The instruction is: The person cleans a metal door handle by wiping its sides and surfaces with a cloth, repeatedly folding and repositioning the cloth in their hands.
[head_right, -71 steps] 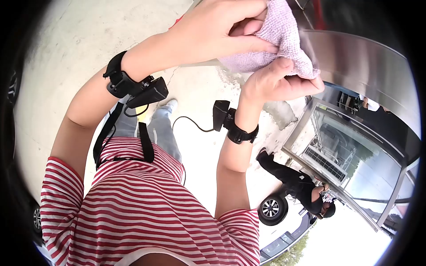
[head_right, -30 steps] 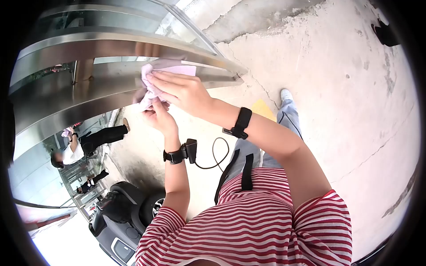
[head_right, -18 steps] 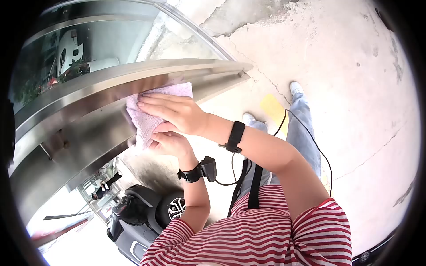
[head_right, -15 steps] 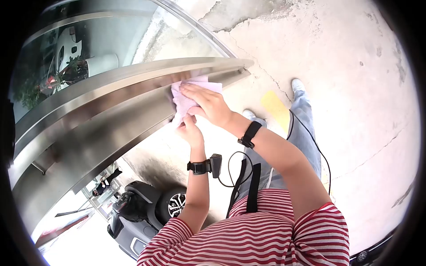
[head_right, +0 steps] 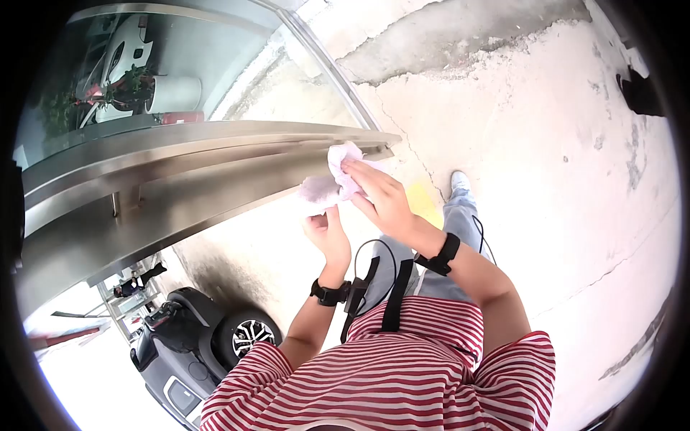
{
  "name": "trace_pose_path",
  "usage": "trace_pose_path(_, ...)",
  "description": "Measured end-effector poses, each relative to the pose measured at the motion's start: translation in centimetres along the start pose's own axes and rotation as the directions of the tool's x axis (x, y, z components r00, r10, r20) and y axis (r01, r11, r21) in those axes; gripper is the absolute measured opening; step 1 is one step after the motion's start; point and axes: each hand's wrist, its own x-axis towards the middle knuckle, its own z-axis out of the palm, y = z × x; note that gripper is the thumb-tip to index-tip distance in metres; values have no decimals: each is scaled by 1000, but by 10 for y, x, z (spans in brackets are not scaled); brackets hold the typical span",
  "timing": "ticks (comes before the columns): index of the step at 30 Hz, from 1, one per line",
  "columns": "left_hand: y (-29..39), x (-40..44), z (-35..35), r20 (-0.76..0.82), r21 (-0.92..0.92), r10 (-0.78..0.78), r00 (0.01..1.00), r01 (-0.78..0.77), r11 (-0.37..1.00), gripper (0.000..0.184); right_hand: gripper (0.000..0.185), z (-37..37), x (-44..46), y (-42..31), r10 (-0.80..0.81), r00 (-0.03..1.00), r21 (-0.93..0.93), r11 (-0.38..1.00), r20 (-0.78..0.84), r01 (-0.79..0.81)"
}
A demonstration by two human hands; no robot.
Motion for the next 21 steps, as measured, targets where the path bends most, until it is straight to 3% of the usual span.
trace_pose_path(2,41,4,9,-27,-100,185,982,-187,977,41,53,-11,32,-29,-81,994,18,996,-68,83)
trace_pose_path(5,91,29,26,-30,-80,464,885,-465,882,53,62,-5,99,-76,-219,958,-6,975,-184,222)
trace_pose_path(8,109,51,28,-4,57,475,880,-474,879,64,74,18,156,-92,-259,951,62,960,-168,273)
trace_pose_path(11,112,59,19,-13,138,450,893,-444,885,69,79,26,178,-73,-33,964,265,964,263,-39)
trace_pose_path(13,117,54,9,-25,267,409,912,-388,882,70,73,36,172,-65,-46,977,245,969,206,-6)
trace_pose_path(16,104,51,7,24,227,398,917,-393,891,75,61,50,153,-40,-36,992,172,985,124,14)
trace_pose_path(18,95,52,18,48,209,395,917,-396,894,78,63,49,151,-33,1,982,169,985,187,-33)
trace_pose_path(21,95,57,39,-65,179,326,943,-311,933,80,59,41,153,-44,10,973,113,993,232,-37)
